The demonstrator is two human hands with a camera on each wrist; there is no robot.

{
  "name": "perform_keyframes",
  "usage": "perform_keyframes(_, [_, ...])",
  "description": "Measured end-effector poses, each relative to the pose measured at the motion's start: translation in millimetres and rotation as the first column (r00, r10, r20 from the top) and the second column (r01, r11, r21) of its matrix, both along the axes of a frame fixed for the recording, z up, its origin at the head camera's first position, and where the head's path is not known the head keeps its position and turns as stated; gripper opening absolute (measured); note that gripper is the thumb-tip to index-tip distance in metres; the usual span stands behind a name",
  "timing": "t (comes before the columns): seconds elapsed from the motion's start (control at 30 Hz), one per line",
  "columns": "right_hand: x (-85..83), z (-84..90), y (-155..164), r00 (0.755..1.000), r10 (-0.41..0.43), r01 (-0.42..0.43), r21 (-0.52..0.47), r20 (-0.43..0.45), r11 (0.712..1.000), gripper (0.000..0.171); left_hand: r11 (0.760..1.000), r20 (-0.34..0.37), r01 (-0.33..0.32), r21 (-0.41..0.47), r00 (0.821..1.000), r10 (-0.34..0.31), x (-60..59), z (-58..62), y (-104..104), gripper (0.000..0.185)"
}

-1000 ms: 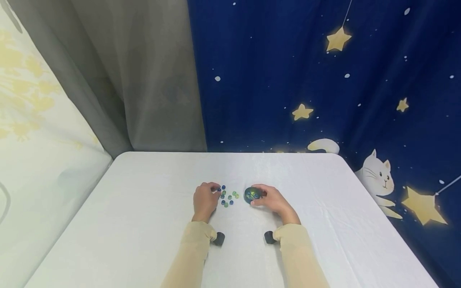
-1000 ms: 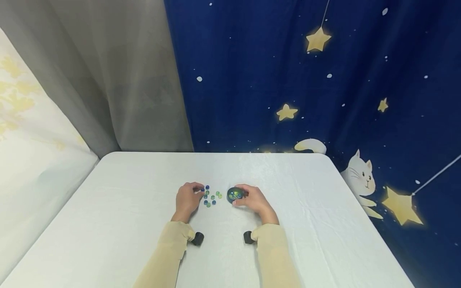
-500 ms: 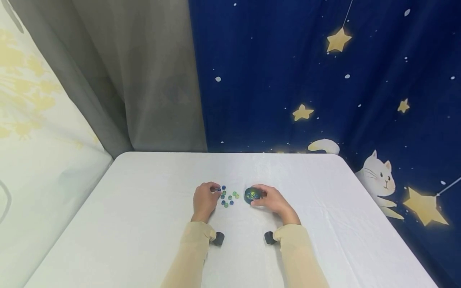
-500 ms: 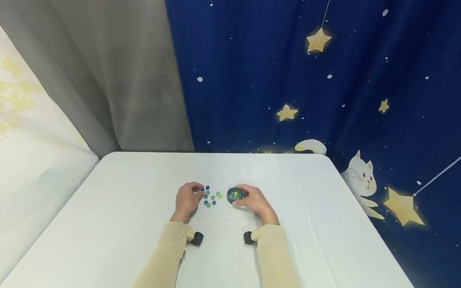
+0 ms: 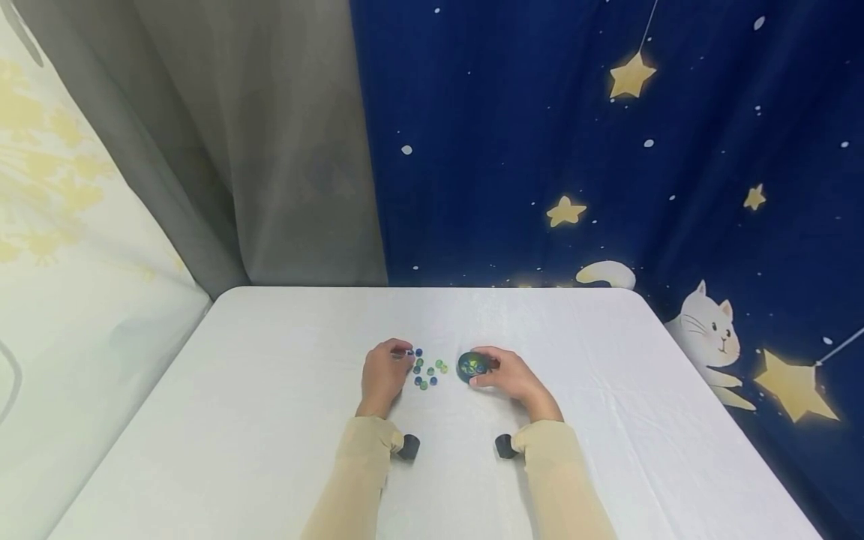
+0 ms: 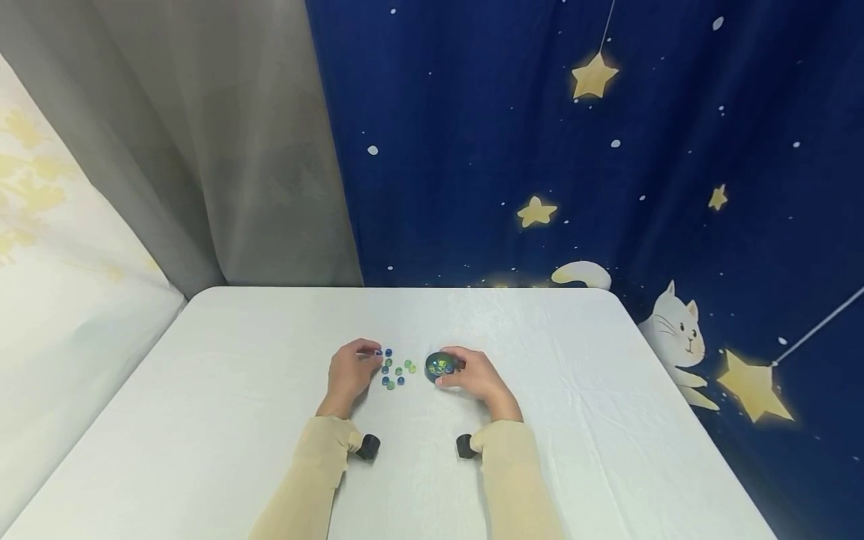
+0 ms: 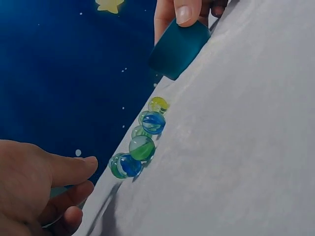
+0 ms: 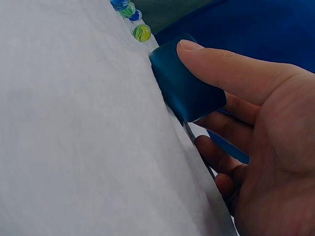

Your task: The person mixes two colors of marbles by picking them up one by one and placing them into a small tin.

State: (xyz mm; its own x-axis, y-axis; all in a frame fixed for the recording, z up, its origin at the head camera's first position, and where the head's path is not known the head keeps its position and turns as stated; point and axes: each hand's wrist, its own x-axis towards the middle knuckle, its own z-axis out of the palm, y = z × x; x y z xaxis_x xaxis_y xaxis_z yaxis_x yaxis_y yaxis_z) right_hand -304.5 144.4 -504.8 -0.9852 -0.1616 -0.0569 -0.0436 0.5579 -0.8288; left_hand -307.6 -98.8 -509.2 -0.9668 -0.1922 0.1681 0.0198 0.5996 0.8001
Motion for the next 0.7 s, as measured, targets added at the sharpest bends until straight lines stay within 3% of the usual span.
perform_keyframes(0.7, [0.6,-1.5,1.6,1.0,0.009,-0.009,-0.007,-0.007,1.0,0.058,0.998,-0.024,0.043,0.046,0.999,-0.042,0.1,5.9,6.1,0.017])
